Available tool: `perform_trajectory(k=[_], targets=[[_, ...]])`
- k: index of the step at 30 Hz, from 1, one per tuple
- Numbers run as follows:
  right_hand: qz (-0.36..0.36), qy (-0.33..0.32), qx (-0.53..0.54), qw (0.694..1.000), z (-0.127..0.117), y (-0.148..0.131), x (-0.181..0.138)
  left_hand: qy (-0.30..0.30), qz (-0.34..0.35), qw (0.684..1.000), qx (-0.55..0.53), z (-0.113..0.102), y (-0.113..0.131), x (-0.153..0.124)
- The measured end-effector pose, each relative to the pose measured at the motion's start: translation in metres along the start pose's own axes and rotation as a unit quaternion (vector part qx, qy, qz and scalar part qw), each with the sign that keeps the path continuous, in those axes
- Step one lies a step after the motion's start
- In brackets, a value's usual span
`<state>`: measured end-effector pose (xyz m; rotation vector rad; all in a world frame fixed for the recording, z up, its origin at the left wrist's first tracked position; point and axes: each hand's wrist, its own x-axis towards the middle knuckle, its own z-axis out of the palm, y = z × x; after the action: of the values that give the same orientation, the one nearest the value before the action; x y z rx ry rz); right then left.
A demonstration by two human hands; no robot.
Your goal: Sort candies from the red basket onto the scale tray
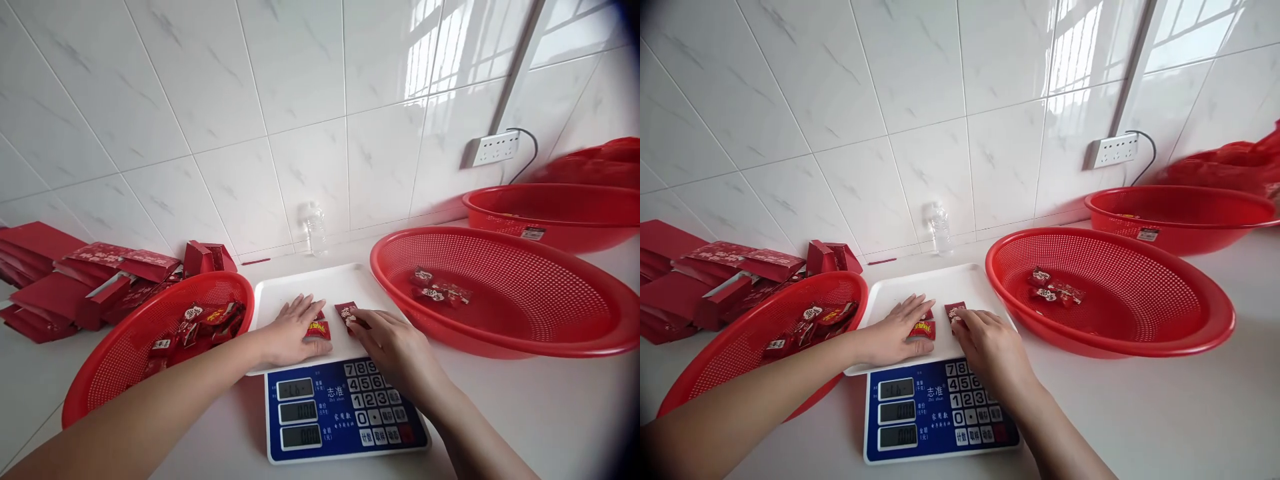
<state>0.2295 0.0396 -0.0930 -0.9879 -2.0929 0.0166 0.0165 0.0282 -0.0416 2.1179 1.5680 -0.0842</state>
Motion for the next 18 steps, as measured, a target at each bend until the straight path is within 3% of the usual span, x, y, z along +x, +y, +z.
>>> perform_trajectory(k=[5, 9, 14, 16, 18], targets=[[-0.086, -0.024, 0.027, 0.996, -0.001, -0.003, 0.001, 0.031, 0.04, 0.999, 0.001, 0.011, 0.005, 0.013], [-0.097, 0.008, 0.029, 0.995, -0.001, -0.003, 0.001, 0.04, 0.018, 0.999, -0.009, -0.002, 0.002, 0.002], [-0.08, 0.055, 0.045, 0.994, -0.005, -0.004, 0.0, 0.176, -0.107, 0.978, -0.033, -0.034, -0.049, -0.037], [-0.081, 0.058, 0.069, 0.993, -0.006, -0.003, -0.001, 0.174, -0.19, 0.966, -0.031, -0.043, -0.076, -0.06], [-0.086, 0.054, 0.093, 0.991, -0.004, 0.0, -0.005, 0.123, -0.253, 0.959, -0.025, -0.045, -0.098, -0.087]])
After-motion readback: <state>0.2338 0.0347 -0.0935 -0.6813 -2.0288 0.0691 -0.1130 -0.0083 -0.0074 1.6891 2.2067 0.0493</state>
